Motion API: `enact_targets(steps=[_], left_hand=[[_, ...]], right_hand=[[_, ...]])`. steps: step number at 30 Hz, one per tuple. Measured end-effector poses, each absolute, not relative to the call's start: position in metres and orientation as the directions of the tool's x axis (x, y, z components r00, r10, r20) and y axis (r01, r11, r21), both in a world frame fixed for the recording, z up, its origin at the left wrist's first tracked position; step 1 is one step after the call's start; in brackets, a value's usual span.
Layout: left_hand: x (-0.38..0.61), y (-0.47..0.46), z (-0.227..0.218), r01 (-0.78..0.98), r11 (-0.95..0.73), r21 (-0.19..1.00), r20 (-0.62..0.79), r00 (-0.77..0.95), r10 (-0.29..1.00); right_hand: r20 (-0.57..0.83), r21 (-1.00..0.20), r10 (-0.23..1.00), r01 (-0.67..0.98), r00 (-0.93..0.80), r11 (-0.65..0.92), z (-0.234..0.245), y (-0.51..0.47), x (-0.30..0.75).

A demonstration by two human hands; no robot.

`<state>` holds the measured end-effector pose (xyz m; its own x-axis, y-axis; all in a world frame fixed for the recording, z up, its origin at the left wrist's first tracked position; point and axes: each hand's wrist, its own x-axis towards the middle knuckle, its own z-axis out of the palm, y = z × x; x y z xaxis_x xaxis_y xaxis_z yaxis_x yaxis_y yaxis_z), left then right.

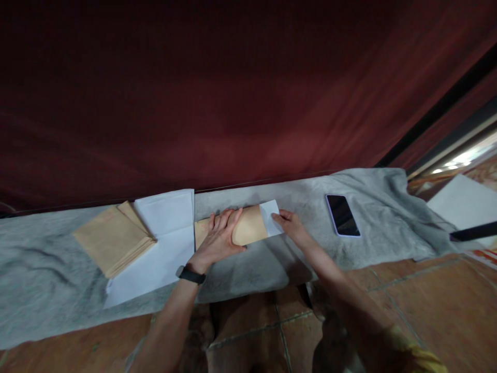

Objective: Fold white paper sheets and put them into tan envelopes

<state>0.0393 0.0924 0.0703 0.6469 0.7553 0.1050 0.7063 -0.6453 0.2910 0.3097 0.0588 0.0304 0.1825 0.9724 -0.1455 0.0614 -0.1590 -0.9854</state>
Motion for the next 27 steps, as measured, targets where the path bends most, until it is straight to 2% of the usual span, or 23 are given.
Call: enact_targets(steps=[17, 22, 27], left_hand=[[0.055, 0.088, 0.068, 0.654, -0.712, 0.256, 0.116, 0.71, 0.695], [0.055, 0.088, 0.066, 0.659, -0.696, 0.286, 0.094, 0.703, 0.705], [0.055, 0.089, 0.059, 0.657, -0.692, 0.3, 0.045, 0.714, 0.698]], right_hand=[[-0.201, -0.98, 0.979, 0.006, 0.023, -0.201, 0.02, 0.053, 0.289], [-0.193, -0.981, 0.981, 0.031, 0.02, -0.193, 0.021, 0.053, 0.29], [-0.199, -0.972, 0.98, 0.126, 0.009, -0.199, 0.023, 0.05, 0.289]])
